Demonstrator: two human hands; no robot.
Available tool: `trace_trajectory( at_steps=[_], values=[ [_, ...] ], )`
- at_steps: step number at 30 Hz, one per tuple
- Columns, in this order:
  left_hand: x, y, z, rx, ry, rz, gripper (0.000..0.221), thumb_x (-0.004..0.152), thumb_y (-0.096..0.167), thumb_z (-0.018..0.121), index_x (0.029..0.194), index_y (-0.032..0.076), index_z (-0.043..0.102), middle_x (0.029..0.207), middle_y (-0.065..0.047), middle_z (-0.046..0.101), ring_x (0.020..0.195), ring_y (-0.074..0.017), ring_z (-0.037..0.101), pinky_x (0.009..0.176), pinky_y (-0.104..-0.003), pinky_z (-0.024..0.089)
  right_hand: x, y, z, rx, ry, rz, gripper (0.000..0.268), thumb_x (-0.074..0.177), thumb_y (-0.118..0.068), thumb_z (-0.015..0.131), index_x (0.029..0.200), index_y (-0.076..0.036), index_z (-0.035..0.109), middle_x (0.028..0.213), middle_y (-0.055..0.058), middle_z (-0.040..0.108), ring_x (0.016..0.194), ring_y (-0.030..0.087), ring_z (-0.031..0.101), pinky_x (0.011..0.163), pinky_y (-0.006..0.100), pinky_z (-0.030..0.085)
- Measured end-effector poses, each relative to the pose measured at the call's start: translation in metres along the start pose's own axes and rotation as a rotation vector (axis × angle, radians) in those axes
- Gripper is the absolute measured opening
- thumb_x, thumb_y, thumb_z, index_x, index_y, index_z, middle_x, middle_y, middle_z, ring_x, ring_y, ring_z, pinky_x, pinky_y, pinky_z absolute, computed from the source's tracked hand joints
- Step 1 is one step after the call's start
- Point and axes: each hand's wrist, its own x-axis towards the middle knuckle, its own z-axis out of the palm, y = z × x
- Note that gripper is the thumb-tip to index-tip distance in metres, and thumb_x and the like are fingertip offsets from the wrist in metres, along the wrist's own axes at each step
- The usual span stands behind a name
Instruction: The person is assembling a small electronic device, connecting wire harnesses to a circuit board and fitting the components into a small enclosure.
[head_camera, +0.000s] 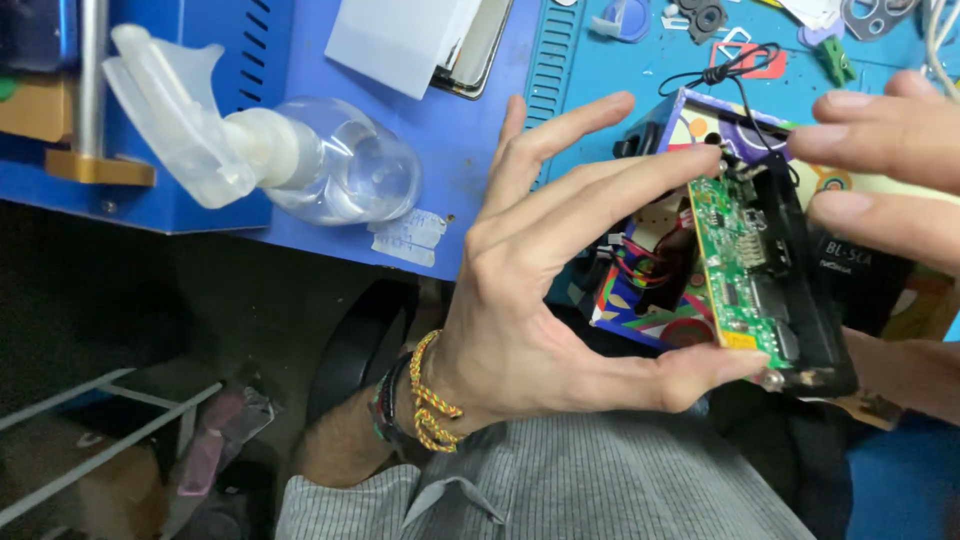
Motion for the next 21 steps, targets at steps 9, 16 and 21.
trace_trajectory(
  at_steps=[9, 16, 21],
  values=[
    [-0.008, -0.001, 0.002, -0.136, 0.029, -0.092, 0.075, 0.079, 0.044, 0.092, 0.143, 0.014, 0.066, 0.136, -0.008, 0.083, 0.162, -0.0404, 0.064, 0.155, -0.07, 0.025, 0.019, 0.006, 0.004, 0.03, -0.054, -0.079, 0.079, 0.07, -0.05, 0.068, 0.123, 0.008, 0.058, 0.146, 0.034, 0.062, 0.148, 0.055, 0.061, 0.133, 0.068, 0.049],
    [-0.016, -0.011, -0.014, -0.155, -0.045, -0.057, 0.076, 0.094, 0.049, 0.084, 0.156, 0.013, 0.057, 0.162, -0.003, 0.067, 0.17, -0.0416, 0.064, 0.153, -0.051, 0.052, 0.021, 0.008, 0.003, 0.034, -0.051, -0.002, 0.083, 0.079, -0.037, 0.062, 0.144, 0.013, 0.048, 0.153, 0.033, 0.056, 0.15, 0.046, 0.058, 0.139, 0.058, 0.043],
    [-0.022, -0.014, -0.025, -0.413, 0.032, -0.197, 0.045, 0.118, 0.033, 0.039, 0.145, 0.001, 0.055, 0.146, -0.017, 0.069, 0.141, -0.0295, 0.071, 0.131, -0.04, 0.058, 0.038, 0.016, 0.007, -0.031, -0.018, -0.003, 0.048, 0.103, 0.009, 0.063, 0.149, 0.019, 0.052, 0.152, 0.037, 0.063, 0.145, 0.052, 0.062, 0.129, 0.057, 0.049]
  ],
)
